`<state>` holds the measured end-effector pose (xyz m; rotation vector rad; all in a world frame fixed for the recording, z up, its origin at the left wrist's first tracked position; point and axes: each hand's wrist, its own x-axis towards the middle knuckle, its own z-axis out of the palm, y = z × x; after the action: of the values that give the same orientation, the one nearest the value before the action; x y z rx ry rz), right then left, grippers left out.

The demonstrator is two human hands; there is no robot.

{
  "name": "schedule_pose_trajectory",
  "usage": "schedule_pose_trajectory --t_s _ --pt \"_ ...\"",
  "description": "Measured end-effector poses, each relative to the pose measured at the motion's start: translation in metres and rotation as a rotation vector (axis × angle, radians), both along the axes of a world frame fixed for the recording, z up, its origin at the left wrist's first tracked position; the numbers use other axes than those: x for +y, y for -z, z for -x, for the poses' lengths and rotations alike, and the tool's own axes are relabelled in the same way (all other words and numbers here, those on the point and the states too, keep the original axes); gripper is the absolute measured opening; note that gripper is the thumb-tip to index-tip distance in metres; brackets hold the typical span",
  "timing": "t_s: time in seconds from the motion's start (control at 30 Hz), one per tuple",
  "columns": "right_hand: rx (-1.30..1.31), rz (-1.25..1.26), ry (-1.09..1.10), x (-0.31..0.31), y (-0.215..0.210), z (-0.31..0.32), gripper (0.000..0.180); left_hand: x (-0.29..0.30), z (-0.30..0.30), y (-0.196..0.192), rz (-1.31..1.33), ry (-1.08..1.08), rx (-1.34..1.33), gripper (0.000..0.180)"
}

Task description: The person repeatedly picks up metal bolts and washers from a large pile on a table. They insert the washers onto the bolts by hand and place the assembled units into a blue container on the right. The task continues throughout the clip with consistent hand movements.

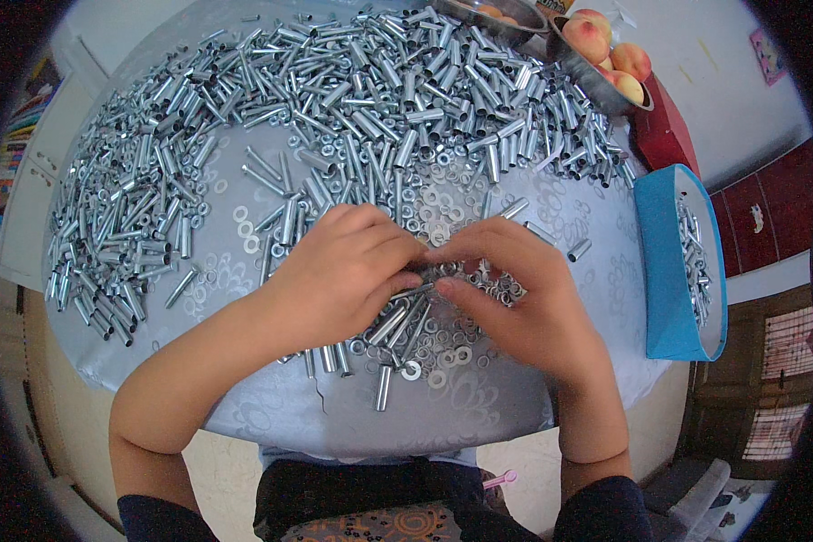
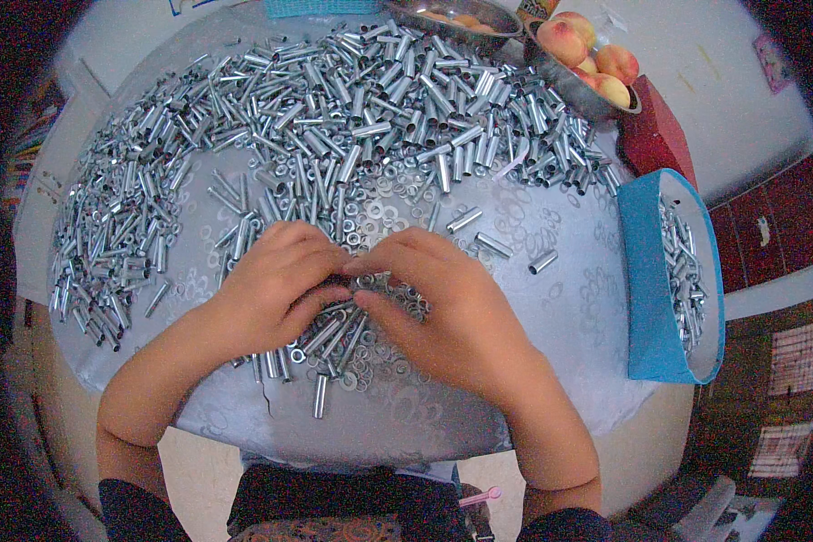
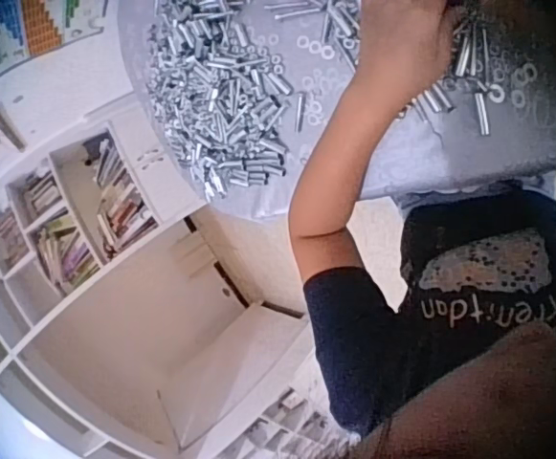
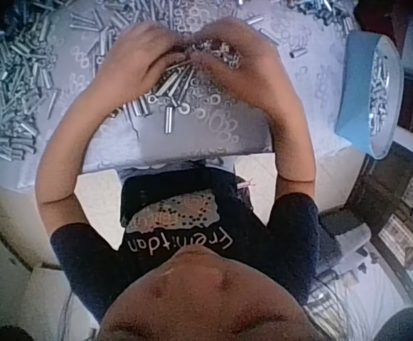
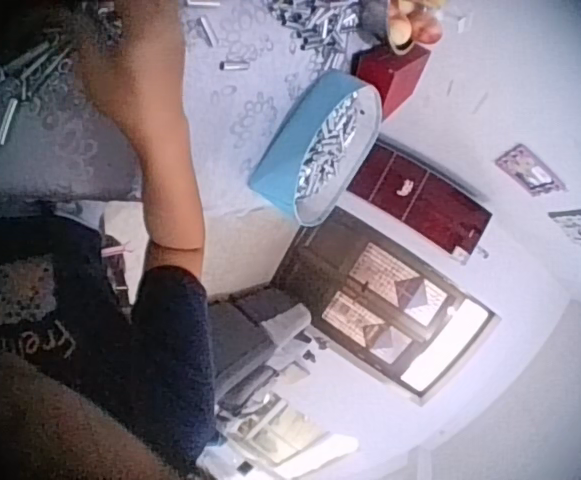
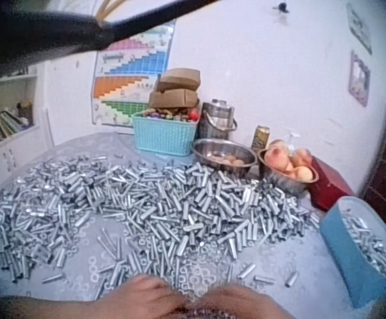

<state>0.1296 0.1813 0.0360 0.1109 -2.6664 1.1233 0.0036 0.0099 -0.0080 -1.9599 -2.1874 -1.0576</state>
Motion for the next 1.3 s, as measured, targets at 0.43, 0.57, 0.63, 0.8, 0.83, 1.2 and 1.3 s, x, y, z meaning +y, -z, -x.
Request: schedule_pose_trajectory --t_s 0.43,0.57,0.63,0.8,0.83,1.2,1.3 --pt "0.01 -0.128 0.07 0.001 -0.001 -0.003 0.026 0.002 0.0 0.0 0.023 0.011 0.007 0.023" --pt "0.039 -0.11 0.031 0.002 -0.001 -0.003 0.03 0.001 0.0 -0.001 0.021 0.01 -0.015 0.022" --pt "0.019 -0.142 0.036 0.004 0.0 -0.004 0.034 0.002 0.0 -0.001 0.02 0.01 -0.01 0.022" --pt "-0.105 -0.026 0.006 -0.004 -0.01 -0.003 0.039 0.0 0.0 0.0 0.021 -0.003 0.002 0.022" --pt "-0.135 -0.023 -0.007 -0.003 -0.01 -0.004 0.038 0.0 0.0 0.0 0.022 -0.002 -0.001 0.022" --pt "-0.275 0.219 0.029 0.007 -0.018 -0.008 0.031 0.002 0.002 0.001 -0.017 -0.032 -0.063 0.016" --pt "-0.361 0.215 -0.045 0.007 -0.018 -0.008 0.034 0.002 0.002 0.001 -0.023 -0.026 -0.062 0.016"
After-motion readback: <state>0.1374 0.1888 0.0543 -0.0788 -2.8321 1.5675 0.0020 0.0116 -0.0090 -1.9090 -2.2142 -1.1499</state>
